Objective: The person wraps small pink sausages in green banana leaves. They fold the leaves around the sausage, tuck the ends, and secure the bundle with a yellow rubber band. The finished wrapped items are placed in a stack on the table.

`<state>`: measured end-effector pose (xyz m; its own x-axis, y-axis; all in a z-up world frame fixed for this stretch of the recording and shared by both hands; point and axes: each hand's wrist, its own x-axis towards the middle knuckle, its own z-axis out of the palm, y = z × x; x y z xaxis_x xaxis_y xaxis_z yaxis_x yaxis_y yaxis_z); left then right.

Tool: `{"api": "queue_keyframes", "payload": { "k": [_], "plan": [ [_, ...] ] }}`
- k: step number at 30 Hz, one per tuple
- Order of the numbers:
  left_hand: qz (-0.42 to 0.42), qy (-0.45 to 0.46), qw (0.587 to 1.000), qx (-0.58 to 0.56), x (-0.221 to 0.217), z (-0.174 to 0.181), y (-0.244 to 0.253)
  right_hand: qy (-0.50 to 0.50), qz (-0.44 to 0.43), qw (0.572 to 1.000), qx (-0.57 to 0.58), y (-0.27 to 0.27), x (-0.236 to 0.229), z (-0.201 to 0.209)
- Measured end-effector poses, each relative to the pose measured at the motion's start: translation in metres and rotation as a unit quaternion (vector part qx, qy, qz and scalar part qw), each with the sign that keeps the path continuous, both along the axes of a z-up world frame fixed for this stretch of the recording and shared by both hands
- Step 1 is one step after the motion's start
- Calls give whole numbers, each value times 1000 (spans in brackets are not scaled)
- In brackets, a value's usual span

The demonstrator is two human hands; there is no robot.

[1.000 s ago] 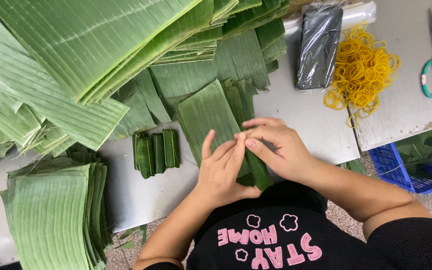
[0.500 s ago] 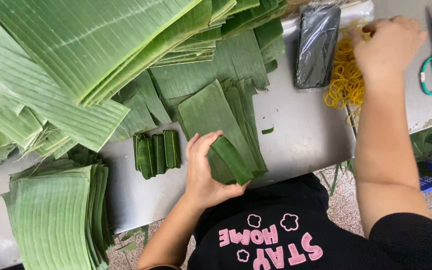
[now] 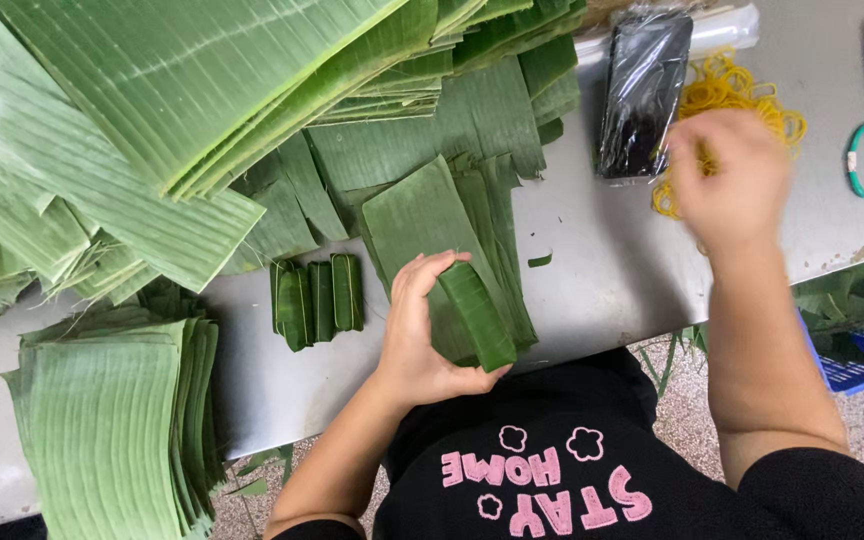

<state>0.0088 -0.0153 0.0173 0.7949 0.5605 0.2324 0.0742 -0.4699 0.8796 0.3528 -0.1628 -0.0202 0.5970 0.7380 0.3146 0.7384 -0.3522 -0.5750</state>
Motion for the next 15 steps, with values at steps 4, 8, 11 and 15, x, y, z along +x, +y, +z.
{"api": "queue_keyframes", "payload": {
  "k": [4,8,11,15],
  "plan": [
    [1,-3,1000,-22,-5,-2,-4,-171,56,981,-67,20,-27,-7],
    [11,-6,998,-64,-11,-9,-6,-146,65,987,-11,25,-49,0],
    [2,-18,989,-148,-9,-18,-6,1,150,988,27,29,-90,8],
    [-60,-124,914,-382,-1,-27,-9,165,231,959,27,39,-143,19]
  ]
}}
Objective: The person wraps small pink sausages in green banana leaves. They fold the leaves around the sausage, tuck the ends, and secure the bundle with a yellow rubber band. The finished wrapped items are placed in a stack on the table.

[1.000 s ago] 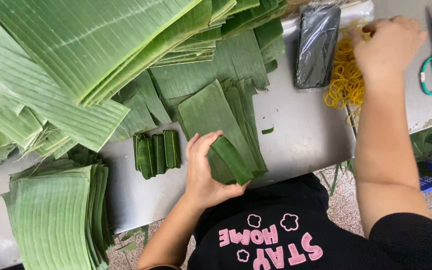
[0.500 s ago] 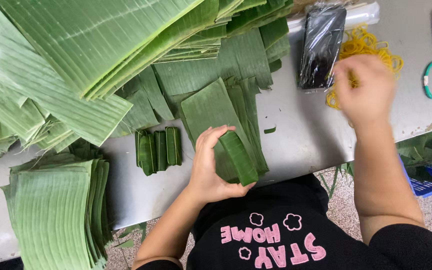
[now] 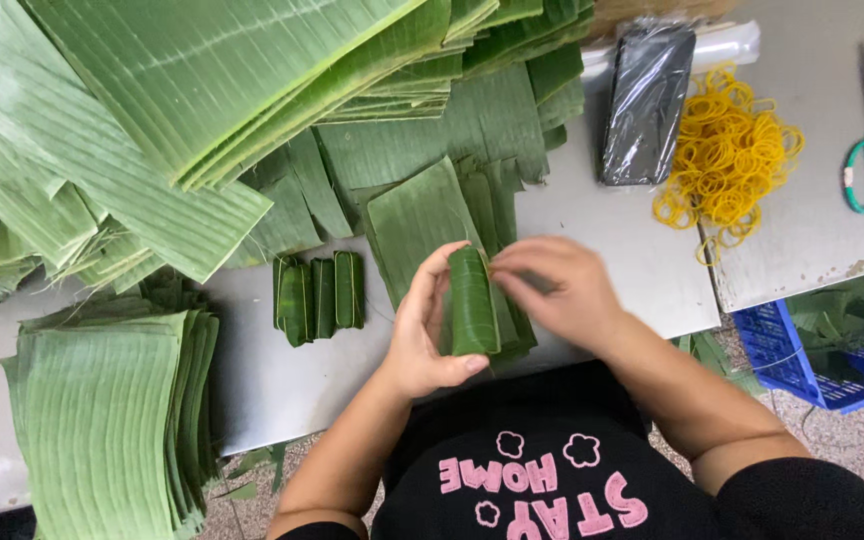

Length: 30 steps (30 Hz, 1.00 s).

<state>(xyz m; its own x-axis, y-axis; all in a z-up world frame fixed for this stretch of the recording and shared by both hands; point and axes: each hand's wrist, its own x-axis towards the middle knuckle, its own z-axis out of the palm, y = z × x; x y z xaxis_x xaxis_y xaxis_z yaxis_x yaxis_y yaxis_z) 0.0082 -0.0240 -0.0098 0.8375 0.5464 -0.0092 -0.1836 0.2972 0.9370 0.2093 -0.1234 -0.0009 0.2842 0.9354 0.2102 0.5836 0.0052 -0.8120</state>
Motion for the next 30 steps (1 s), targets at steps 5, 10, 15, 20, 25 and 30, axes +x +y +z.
{"api": "queue_keyframes", "payload": {
  "k": [5,10,15,20,25,30],
  "plan": [
    [20,-47,980,-193,-6,-4,9,207,106,973,-1,7,-22,-4],
    [-33,59,984,166,-14,11,9,643,75,752,-123,12,-4,-2],
    [118,275,875,380,-11,3,38,306,225,919,-109,-2,-8,33],
    [61,-11,996,-62,-11,9,20,70,288,955,10,15,-10,44],
    [38,-23,972,-230,-3,17,4,-44,266,960,75,22,-17,40],
    [205,-163,931,-255,-4,21,37,206,328,912,-139,-1,-6,20]
  ]
}}
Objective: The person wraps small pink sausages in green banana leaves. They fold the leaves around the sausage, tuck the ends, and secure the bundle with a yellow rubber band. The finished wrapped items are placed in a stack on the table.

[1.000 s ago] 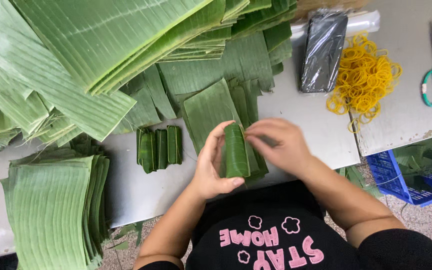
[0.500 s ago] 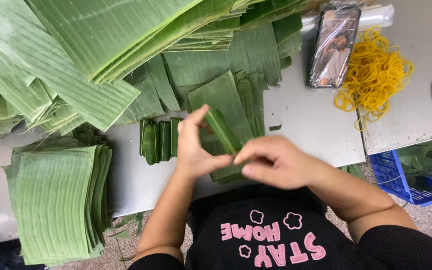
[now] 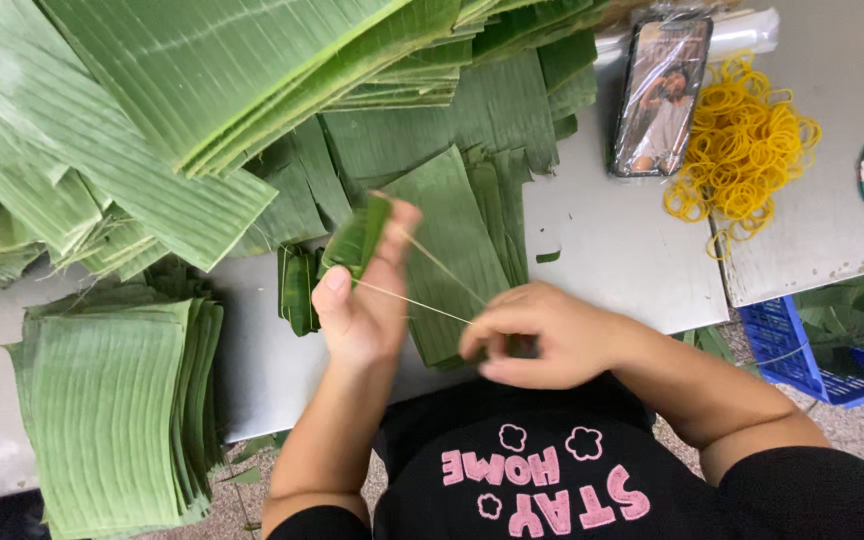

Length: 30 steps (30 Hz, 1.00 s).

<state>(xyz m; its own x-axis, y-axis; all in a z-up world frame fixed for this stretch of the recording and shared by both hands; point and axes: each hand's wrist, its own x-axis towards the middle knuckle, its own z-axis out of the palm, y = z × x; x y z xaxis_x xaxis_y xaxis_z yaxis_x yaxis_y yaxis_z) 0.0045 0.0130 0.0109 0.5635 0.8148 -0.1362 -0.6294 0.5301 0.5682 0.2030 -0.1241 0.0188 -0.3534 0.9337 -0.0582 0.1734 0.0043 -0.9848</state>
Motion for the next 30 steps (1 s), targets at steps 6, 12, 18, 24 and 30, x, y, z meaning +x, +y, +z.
{"api": "queue_keyframes", "payload": {
  "k": [6,12,18,24,30],
  "plan": [
    [219,380,513,738,-1,-11,-15,589,-123,788,-127,4,10,-11],
    [163,355,558,733,9,-1,-9,398,-146,880,-215,2,-6,-51],
    [-6,454,610,650,12,24,-5,293,-102,935,-172,-15,20,-58],
    [-104,290,740,598,11,22,-5,322,-161,927,-110,-11,-6,-34],
    [-253,226,723,601,-27,41,6,355,-92,899,-239,-5,14,-56]
  ]
}}
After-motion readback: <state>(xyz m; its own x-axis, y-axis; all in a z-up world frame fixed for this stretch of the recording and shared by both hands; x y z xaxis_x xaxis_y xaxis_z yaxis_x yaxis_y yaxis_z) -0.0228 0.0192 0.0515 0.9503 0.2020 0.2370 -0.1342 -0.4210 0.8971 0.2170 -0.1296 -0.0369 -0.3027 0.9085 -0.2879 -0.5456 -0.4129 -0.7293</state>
